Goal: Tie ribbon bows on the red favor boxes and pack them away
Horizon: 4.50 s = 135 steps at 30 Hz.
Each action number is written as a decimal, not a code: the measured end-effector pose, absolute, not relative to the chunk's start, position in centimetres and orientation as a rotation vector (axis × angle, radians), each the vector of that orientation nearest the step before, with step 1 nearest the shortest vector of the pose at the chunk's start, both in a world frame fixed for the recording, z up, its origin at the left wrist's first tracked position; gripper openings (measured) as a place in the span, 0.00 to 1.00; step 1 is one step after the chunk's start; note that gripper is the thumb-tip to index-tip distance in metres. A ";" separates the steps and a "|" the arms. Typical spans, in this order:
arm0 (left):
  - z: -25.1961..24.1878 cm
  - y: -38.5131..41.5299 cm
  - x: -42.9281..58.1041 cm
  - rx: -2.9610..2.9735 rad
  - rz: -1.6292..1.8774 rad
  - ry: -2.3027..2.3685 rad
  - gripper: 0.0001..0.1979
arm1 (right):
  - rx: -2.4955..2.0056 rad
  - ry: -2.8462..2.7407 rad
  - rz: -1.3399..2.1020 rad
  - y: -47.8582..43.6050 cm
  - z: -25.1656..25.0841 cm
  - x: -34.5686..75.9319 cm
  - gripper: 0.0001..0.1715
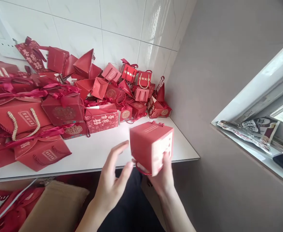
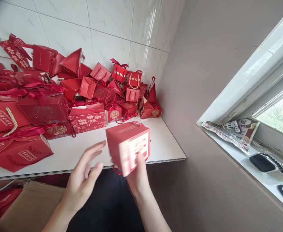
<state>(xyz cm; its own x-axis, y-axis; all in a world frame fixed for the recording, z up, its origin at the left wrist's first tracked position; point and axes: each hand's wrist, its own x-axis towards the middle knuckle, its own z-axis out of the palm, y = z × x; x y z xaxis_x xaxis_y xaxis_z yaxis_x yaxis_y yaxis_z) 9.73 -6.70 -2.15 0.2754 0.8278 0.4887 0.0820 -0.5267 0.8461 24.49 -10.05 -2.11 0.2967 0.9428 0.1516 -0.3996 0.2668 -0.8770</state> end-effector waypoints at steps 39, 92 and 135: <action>1.9 -10.9 10.1 2.461 1.818 0.601 0.10 | -1.008 -1.495 0.008 -11.0 -4.0 25.6 0.36; 3.1 -7.4 5.4 2.133 1.286 1.444 0.17 | -0.726 -0.390 1.997 -10.7 -2.4 19.5 0.29; 3.8 -12.0 7.5 2.622 1.895 0.757 0.06 | -0.899 -1.649 -0.044 -11.3 -2.4 24.6 0.44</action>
